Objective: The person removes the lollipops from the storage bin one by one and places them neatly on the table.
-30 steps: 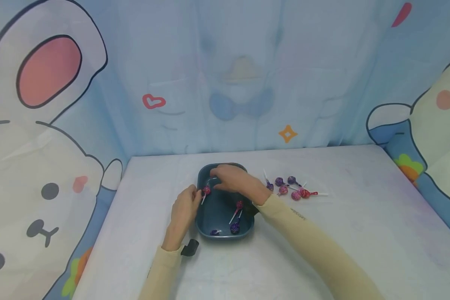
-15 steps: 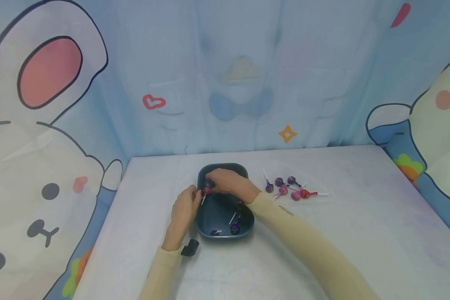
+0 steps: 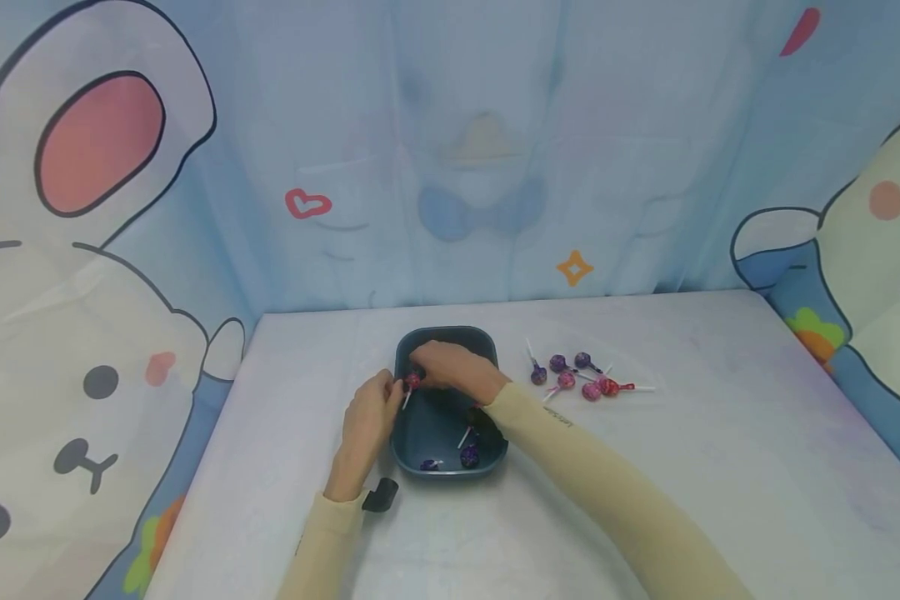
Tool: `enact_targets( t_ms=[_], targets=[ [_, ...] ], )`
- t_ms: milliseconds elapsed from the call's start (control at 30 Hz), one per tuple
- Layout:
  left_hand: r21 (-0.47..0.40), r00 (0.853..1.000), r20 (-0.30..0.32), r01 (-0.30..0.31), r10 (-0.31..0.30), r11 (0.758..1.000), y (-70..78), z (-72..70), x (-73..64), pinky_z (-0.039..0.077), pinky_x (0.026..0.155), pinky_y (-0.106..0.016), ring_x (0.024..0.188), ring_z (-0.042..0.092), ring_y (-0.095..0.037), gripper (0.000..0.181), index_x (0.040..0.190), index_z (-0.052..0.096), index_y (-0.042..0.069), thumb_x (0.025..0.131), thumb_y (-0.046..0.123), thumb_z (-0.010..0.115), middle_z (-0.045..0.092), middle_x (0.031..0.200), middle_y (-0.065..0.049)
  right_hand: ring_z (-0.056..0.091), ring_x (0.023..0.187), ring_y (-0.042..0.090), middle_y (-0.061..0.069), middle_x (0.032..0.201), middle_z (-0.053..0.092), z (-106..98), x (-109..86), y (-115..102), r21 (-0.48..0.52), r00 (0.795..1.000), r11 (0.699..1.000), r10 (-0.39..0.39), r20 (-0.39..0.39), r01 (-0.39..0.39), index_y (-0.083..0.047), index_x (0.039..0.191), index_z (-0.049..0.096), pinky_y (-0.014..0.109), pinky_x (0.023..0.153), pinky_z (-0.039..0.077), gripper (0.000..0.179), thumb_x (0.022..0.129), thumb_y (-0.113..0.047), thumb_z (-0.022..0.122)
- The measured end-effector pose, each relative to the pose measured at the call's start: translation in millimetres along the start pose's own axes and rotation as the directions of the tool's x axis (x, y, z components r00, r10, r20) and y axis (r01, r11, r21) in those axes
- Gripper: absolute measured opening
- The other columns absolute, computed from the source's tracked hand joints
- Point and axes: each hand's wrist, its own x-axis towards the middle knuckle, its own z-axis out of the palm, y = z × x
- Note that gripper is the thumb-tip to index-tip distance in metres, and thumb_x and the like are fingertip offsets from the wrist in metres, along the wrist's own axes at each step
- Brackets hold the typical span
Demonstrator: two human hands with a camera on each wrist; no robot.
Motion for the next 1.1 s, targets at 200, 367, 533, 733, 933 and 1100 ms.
enact_targets(
  t_ms=[200, 367, 533, 733, 933, 1100],
  targets=[
    [0.008, 1.0, -0.007, 0.003, -0.003, 1.0, 0.1, 0.0, 0.8, 0.031, 0.046, -0.027, 0.054, 0.043, -0.014, 0.023, 0.074, 0.049, 0.014, 0.092, 0.028, 0.05, 0.046, 0.062, -0.001, 0.056, 0.074, 0.012, -0.001, 0.087, 0.064, 3, 1.7, -4, 0.01, 1.0, 1.0, -0.015, -0.017, 0.015, -0.015, 0.096, 0.065, 0.029, 0.074, 0.048, 0.018, 0.083, -0.026, 0.067],
    [0.02, 1.0, -0.005, 0.003, -0.003, 1.0, 1.1, -0.4, 1.4, 0.031, 0.046, -0.027, 0.055, 0.043, -0.014, 0.023, 0.074, 0.049, 0.014, 0.092, 0.028, 0.051, 0.046, 0.063, 0.0, 0.055, 0.075, 0.014, -0.001, 0.087, 0.064, 4, 3.0, -6, 0.011, 1.0, 1.0, -0.017, -0.02, 0.017, -0.015, 0.096, 0.065, 0.03, 0.074, 0.048, 0.017, 0.082, -0.025, 0.068],
    [0.016, 1.0, -0.002, 0.007, -0.007, 1.0, 1.0, -0.2, 1.7, 0.032, 0.046, -0.027, 0.055, 0.043, -0.014, 0.022, 0.075, 0.049, 0.014, 0.093, 0.028, 0.051, 0.046, 0.063, -0.001, 0.054, 0.076, 0.013, -0.001, 0.089, 0.063, 6, 3.3, -7, 0.005, 1.0, 1.0, -0.019, -0.025, 0.019, -0.015, 0.098, 0.066, 0.031, 0.076, 0.048, 0.018, 0.083, -0.025, 0.067],
    [0.021, 1.0, -0.006, 0.004, -0.004, 1.0, 0.7, -0.5, 1.2, 0.032, 0.046, -0.027, 0.055, 0.043, -0.014, 0.023, 0.075, 0.049, 0.014, 0.093, 0.028, 0.05, 0.046, 0.063, -0.001, 0.054, 0.076, 0.013, -0.001, 0.089, 0.064, 6, 1.5, -6, -0.006, 0.998, 0.999, -0.039, -0.044, 0.039, -0.015, 0.098, 0.066, 0.031, 0.075, 0.049, 0.017, 0.083, -0.024, 0.067],
    [0.022, 1.0, -0.013, 0.001, -0.001, 1.0, 0.6, -0.8, 1.0, 0.031, 0.046, -0.027, 0.055, 0.042, -0.014, 0.024, 0.073, 0.048, 0.014, 0.093, 0.028, 0.05, 0.045, 0.062, 0.0, 0.052, 0.074, 0.013, -0.002, 0.084, 0.062, 4, -3.5, -3, -0.038, 0.997, 0.997, -0.064, -0.052, 0.062, -0.017, 0.095, 0.067, 0.03, 0.071, 0.047, 0.016, 0.084, -0.028, 0.066],
    [0.029, 1.0, -0.011, 0.006, -0.006, 1.0, 0.5, -0.1, 1.1, 0.03, 0.046, -0.027, 0.054, 0.042, -0.014, 0.025, 0.073, 0.047, 0.014, 0.093, 0.029, 0.049, 0.045, 0.062, 0.0, 0.051, 0.074, 0.012, -0.004, 0.083, 0.059, 1, -12.1, 2, -0.057, 0.996, 0.996, -0.069, -0.054, 0.065, -0.018, 0.096, 0.067, 0.028, 0.069, 0.046, 0.017, 0.083, -0.029, 0.066]
  ],
)
